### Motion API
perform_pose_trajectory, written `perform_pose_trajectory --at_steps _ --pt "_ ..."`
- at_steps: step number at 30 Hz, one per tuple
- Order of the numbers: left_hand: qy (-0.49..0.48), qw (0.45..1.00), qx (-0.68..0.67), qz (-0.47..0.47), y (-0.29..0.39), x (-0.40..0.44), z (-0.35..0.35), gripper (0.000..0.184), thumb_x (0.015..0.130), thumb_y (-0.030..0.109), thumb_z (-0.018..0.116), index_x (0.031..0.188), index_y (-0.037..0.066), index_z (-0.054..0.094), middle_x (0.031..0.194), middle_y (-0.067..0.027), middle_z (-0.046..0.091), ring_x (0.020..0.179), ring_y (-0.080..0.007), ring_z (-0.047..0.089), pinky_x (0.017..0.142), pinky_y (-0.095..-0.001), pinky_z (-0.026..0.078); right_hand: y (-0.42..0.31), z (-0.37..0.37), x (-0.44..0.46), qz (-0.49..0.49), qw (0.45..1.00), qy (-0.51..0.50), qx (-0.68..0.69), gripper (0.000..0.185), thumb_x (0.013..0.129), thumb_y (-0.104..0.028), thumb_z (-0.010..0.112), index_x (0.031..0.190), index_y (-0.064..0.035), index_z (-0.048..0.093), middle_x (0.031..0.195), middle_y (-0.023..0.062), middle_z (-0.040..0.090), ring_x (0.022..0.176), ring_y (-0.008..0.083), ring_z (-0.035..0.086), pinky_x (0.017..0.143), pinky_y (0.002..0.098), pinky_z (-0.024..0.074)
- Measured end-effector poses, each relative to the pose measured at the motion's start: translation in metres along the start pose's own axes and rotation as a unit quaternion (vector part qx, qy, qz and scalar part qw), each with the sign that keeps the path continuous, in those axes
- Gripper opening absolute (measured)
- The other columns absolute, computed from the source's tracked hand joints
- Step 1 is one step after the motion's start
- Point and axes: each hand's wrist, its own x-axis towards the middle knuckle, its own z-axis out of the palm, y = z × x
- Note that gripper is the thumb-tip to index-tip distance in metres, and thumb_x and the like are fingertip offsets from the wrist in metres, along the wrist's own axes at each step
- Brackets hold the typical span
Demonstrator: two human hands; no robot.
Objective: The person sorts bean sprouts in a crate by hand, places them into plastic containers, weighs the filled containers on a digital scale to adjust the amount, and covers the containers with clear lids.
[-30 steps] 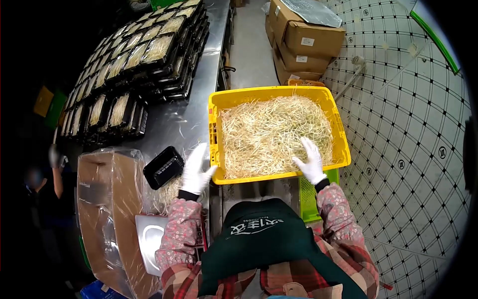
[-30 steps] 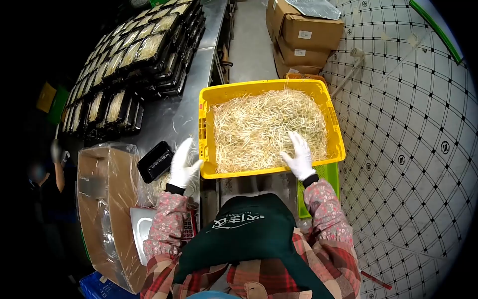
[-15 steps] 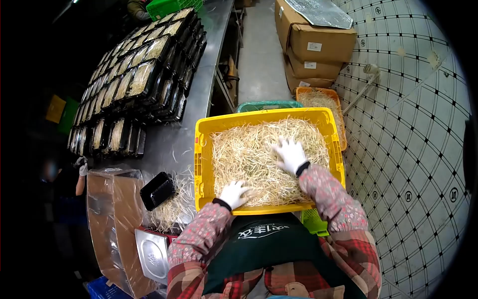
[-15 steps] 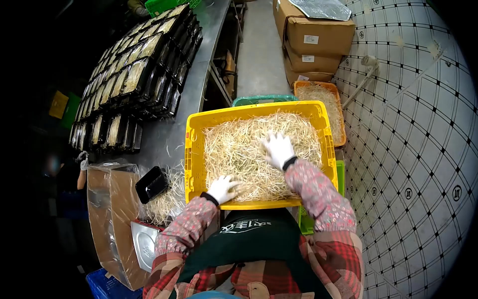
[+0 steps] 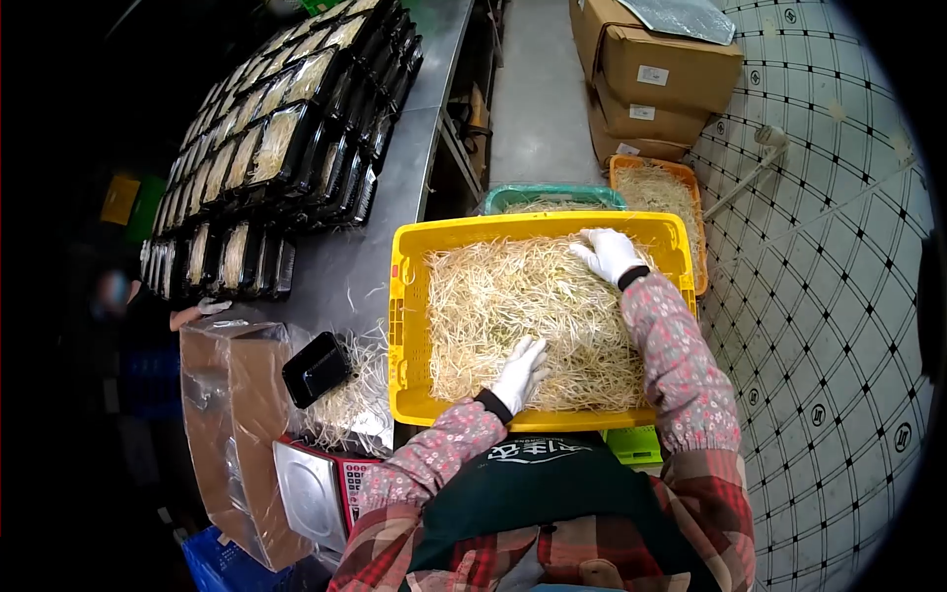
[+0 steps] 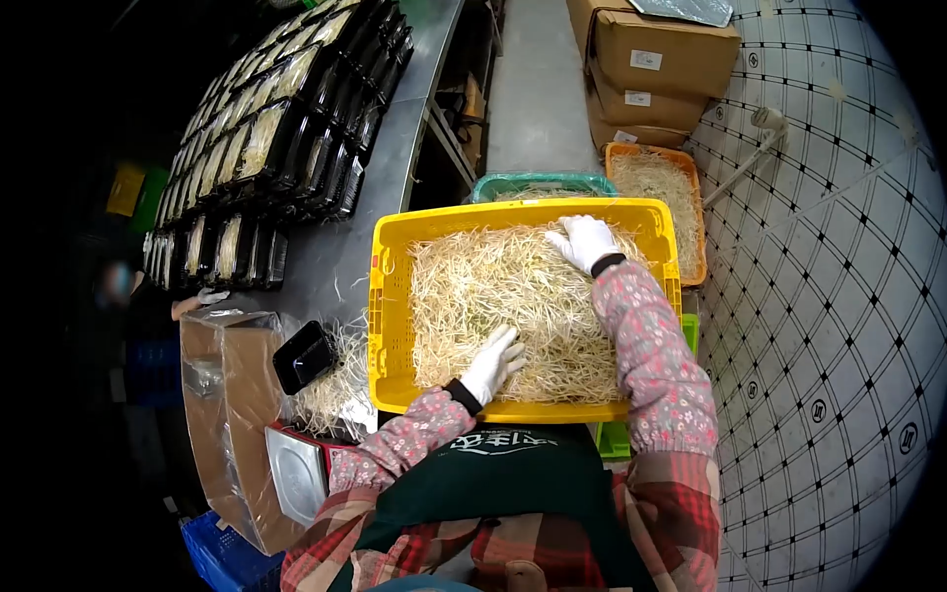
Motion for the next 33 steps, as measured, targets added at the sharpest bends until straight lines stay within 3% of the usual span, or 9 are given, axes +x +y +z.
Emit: perform_pose_trajectory --at_steps 2,6,10,15,16,18,23,30,33 --pt "0.032 0.997 -0.064 -0.012 -0.002 0.009 0.01 0.09 0.094 0.037 0.067 0.157 0.007 0.011 0.163 -0.0152 0.012 0.147 -0.0369 0.021 0.113 -0.0509 0.033 -0.01 0.011 0.021 0.052 0.99 -0.102 -0.079 0.063 0.096 -0.059 0.044 0.106 -0.0033 0.072 0.103 0.0199 0.071 0.101 0.0356 0.065 0.092 0.0497 0.0473" --pt "0.011 0.995 -0.083 -0.048 0.001 0.013 0.008 0.098 0.094 0.048 0.062 0.158 0.01 -0.001 0.162 -0.024 0.0 0.15 -0.0393 0.01 0.115 -0.0557 0.028 -0.023 0.035 0.024 0.116 0.98 -0.133 -0.097 0.076 0.092 -0.069 0.039 0.096 -0.0017 0.073 0.09 0.0218 0.071 0.089 0.0367 0.069 0.083 0.0475 0.0519" --pt "0.032 0.987 -0.147 -0.057 0.019 0.01 0.016 0.097 0.096 0.052 0.057 0.158 0.011 -0.005 0.162 -0.0245 -0.005 0.15 -0.0397 0.008 0.115 -0.0565 0.028 -0.051 0.015 0.002 0.05 0.978 -0.154 -0.128 0.08 0.088 -0.074 0.044 0.097 0.0003 0.073 0.088 0.0205 0.072 0.087 0.0382 0.068 0.081 0.0471 0.0524" --pt "-0.001 0.993 -0.106 -0.047 0.028 0.017 0.014 0.092 0.097 0.054 0.054 0.158 0.017 -0.003 0.161 -0.0254 -0.008 0.149 -0.0416 0.007 0.115 -0.0582 0.027 -0.029 0.028 0.02 0.034 0.982 -0.115 -0.145 0.086 0.09 -0.074 0.039 0.117 0.0018 0.067 0.11 0.022 0.069 0.104 0.0355 0.065 0.092 0.044 0.049" --pt "0.003 0.993 -0.107 -0.05 0.028 0.019 0.013 0.091 0.097 0.053 0.054 0.159 0.019 -0.003 0.161 -0.0253 -0.008 0.149 -0.0417 0.006 0.115 -0.0584 0.026 -0.028 0.027 0.032 0.136 0.961 -0.222 -0.088 0.091 0.088 -0.079 0.036 0.12 0.0017 0.066 0.114 0.0217 0.068 0.108 0.0348 0.064 0.095 0.0442 0.0485" --pt "-0.005 0.994 -0.098 -0.05 0.027 0.026 0.012 0.094 0.095 0.056 0.056 0.159 0.021 -0.003 0.161 -0.0246 -0.009 0.15 -0.0416 0.004 0.115 -0.059 0.024 -0.031 0.03 0.043 0.204 0.942 -0.252 -0.086 0.096 0.086 -0.082 0.034 0.122 0.0012 0.066 0.118 0.0225 0.067 0.113 0.0339 0.063 0.097 0.0437 0.048" --pt "0.034 0.985 -0.153 -0.073 0.031 0.034 0.02 0.106 0.088 0.069 0.055 0.158 0.019 -0.005 0.162 -0.0222 -0.01 0.15 -0.0418 0.003 0.115 -0.0625 0.019 -0.039 0.035 0.043 0.216 0.911 -0.345 -0.063 0.11 0.077 -0.093 0.028 0.111 0.0031 0.071 0.113 0.0265 0.068 0.112 0.0365 0.063 0.096 0.0437 0.0472" --pt "0.125 0.965 -0.19 -0.131 0.042 0.039 0.033 0.102 0.083 0.088 0.026 0.159 0.022 0.008 0.166 -0.0058 0.009 0.149 -0.0399 0.011 0.113 -0.0684 0.01 -0.111 -0.013 -0.023 0.099 0.955 -0.257 -0.113 0.099 0.073 -0.088 0.049 0.106 0.003 0.069 0.091 0.0221 0.071 0.089 0.0346 0.069 0.08 0.044 0.0535" --pt "0.092 0.957 -0.275 0.006 0.019 0.047 0.035 0.081 0.094 0.074 0.023 0.15 0.015 0.035 0.15 -0.0043 0.039 0.136 -0.0289 0.036 0.111 -0.0484 0.028 -0.126 -0.009 -0.069 0.026 0.995 -0.036 -0.085 0.081 0.073 -0.073 0.065 0.106 0.0012 0.065 0.085 0.0186 0.068 0.083 0.0346 0.067 0.076 0.0452 0.0515"
